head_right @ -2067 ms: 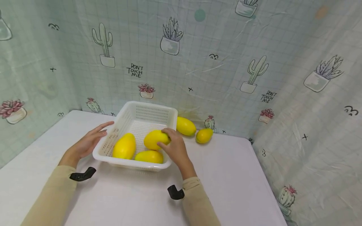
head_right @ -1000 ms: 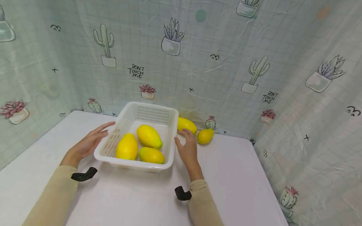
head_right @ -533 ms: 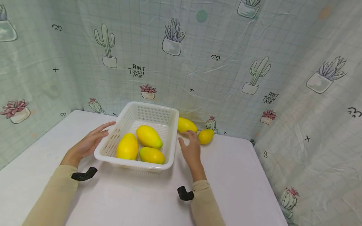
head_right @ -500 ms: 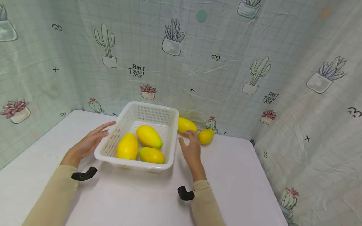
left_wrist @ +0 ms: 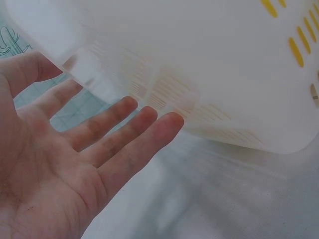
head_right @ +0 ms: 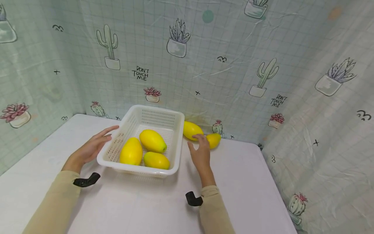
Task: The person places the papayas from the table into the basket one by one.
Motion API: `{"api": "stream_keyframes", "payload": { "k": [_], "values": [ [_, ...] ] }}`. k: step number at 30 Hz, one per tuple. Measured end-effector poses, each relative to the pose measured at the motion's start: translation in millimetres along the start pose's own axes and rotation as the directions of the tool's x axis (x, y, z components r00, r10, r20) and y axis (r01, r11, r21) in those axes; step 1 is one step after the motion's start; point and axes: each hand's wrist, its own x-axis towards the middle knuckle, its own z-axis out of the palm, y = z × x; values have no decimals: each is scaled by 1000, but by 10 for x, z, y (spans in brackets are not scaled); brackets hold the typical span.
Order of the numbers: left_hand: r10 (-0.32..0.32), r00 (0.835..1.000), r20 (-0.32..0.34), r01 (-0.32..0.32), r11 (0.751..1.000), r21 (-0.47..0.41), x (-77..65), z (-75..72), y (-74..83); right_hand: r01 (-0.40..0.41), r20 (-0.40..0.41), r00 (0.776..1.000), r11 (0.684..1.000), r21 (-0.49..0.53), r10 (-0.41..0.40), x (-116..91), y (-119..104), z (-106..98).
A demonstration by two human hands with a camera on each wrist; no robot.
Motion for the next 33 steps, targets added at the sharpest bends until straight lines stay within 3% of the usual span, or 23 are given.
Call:
{"api": "stream_keyframes", "payload": {
  "k": [7,20,27,33],
  "values": [
    [13,1000,-4,-12,1000,15,12,-9,-8,0,-13,1000,1000,-5,0,12,47,-21],
    [-11,1000,-21,12,1000,17,20,-24,-22,-71,-14,997,997,-21,70,23,112,-68],
    [24,999,31,-24,1000,-7,5,-20,-8,-74,-31,997,997,-9,74,32,158,-98],
    [13,1000,21,-12,1000,-18,13,-14,-7,-78,-49,996,997,-18,77,32,194,-111]
  ]
}}
